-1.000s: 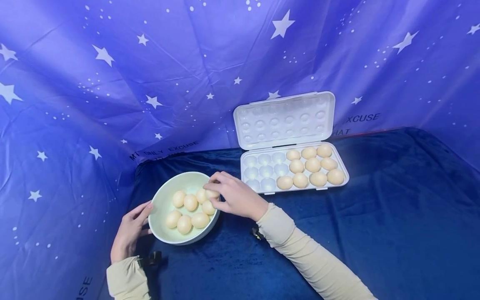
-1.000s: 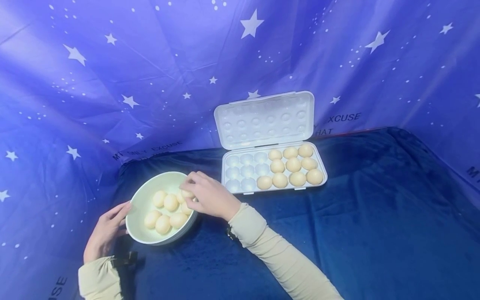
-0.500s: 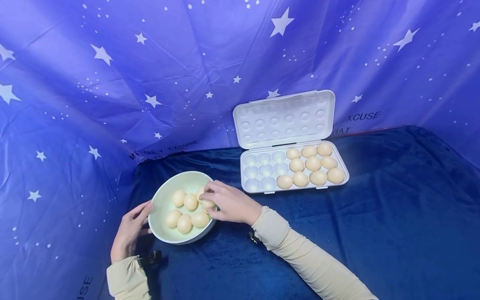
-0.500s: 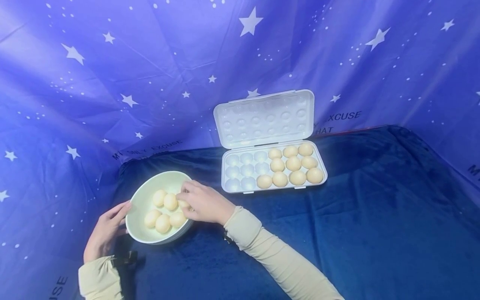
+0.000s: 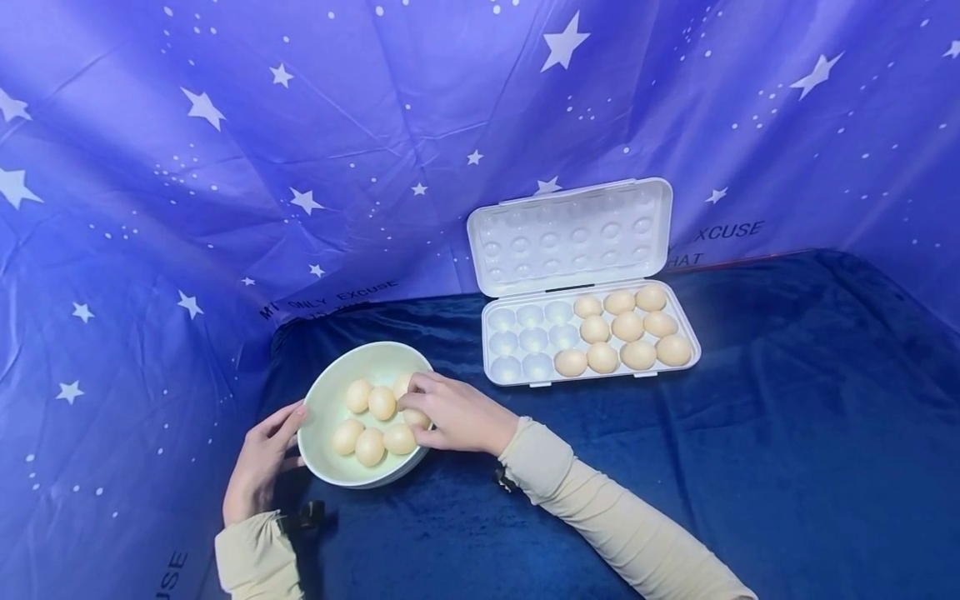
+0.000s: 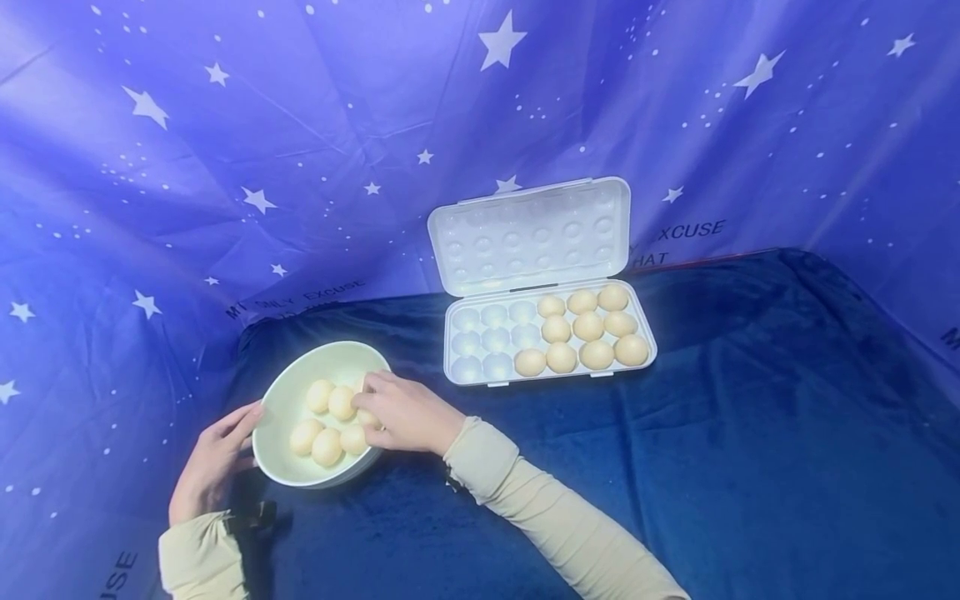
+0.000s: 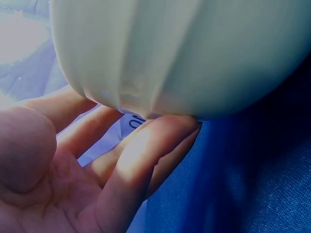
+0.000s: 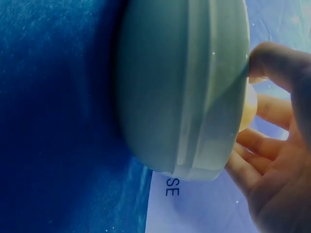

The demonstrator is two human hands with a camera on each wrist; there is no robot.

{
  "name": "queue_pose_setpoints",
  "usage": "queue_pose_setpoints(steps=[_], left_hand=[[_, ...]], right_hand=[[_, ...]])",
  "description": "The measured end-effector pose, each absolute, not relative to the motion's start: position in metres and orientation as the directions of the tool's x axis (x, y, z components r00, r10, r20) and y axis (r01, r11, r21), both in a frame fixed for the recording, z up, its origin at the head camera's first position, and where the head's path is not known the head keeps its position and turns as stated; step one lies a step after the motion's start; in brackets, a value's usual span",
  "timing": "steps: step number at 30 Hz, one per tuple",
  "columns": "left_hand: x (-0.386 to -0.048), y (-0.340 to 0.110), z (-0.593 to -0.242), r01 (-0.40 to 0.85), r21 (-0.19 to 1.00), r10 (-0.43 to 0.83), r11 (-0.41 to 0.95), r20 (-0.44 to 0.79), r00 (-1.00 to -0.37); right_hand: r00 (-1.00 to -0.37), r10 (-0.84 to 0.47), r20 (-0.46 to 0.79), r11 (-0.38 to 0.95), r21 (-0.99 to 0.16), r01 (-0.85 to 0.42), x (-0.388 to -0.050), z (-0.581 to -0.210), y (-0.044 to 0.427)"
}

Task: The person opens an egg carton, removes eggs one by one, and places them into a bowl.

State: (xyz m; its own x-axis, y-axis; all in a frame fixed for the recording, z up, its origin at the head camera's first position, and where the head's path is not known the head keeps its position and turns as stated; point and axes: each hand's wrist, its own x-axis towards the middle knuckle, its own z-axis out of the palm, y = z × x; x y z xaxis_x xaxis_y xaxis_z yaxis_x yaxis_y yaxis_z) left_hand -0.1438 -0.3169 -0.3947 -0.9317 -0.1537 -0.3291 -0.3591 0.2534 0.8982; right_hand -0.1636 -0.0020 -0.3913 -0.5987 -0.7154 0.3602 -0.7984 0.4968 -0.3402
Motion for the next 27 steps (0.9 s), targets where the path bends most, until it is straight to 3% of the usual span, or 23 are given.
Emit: queue_pose_setpoints(steps=[8, 20, 27], left_hand=[[-0.142, -0.3148, -0.3938, -0.344, 0.899, -0.157, 0.271, -0.312, -0.937], [-0.1414, -0.3142, -0.3942, -0.344, 0.891, -0.169, 0.295, -0.306, -0.937], [-0.1418, -0.3144, -0.3943, -0.353, 0.89, -0.172, 0.287, -0.315, -0.934]], right_hand=[[-0.609, -0.727, 0.317, 0.508, -0.349, -0.788, -0.1638, -0.3932, -0.0041], [-0.513, -0.788, 0.34, 0.498, -0.137, -0.856, -0.1621, -0.394, -0.0102], [-0.502, -0.793, 0.345, 0.504, -0.09, -0.859, -0.1604, -0.3948, -0.0098]])
